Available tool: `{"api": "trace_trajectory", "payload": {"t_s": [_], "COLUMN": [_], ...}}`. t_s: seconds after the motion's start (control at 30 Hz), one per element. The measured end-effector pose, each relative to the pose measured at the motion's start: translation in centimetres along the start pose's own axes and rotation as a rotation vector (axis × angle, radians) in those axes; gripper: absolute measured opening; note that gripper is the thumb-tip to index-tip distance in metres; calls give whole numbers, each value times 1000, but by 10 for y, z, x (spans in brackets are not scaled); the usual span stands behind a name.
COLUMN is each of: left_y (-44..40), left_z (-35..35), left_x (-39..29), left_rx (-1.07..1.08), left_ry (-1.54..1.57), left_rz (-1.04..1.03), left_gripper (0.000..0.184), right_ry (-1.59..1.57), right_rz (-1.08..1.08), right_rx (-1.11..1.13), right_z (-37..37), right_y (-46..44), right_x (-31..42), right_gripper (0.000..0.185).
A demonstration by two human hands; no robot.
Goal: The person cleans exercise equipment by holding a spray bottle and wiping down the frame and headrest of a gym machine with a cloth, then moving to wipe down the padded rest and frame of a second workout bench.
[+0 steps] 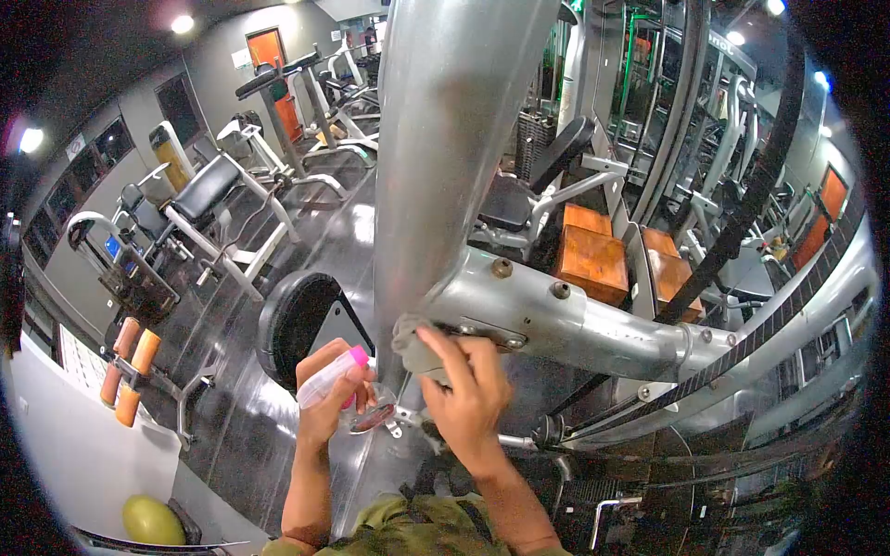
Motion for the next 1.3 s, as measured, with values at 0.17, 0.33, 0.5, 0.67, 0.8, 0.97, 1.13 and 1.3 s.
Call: {"api": "trace_trajectory", "payload": {"t_s": [0.17, 0.33, 0.5, 0.67, 0.8, 0.97, 1.13, 1.3], "left_y": [-2, -10, -15, -12, -11, -8, -4, -2], "left_z": [-14, -39, -58, -52, -47, -41, -36, -39], "left_x": [-15, -34, -33, -28, -24, -19, -21, -24], "left_rx": [11, 54, 16, -1, -9, 30, 25, 55], "left_ry": [-12, -154, 7, -5, 52, 76, 89, 51], "left_rz": [-50, -141, 31, -38, 39, 9, 18, -3], "left_gripper": [22, 27, 33, 31, 24, 19, 19, 22], "right_ry": [-16, 33, 80, 180, 222, 181, 177, 210], "right_rz": [11, -3, 12, 204, 333, 317, 234, 245], "right_rx": [71, -243, -123, 2, 258, 86, 69, 2], "right_z": [7, 77, 80, 43, 16, 37, 41, 57], "right_y": [4, -50, -62, -63, -32, -54, -49, -58], "right_x": [-8, 3, -2, 20, 27, 20, 15, 12], "right_gripper": [52, 40, 42, 57, 65, 63, 60, 53]}}
Point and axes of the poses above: each hand's wrist, its own y-axis away from the middle knuckle, its own z-axis out of the back of the hand, x = y × z, the point moved 10 cm from there along -y, towards the middle knuckle, and after that the axes turned 7 degrees about -x, right-handed, at the moved point
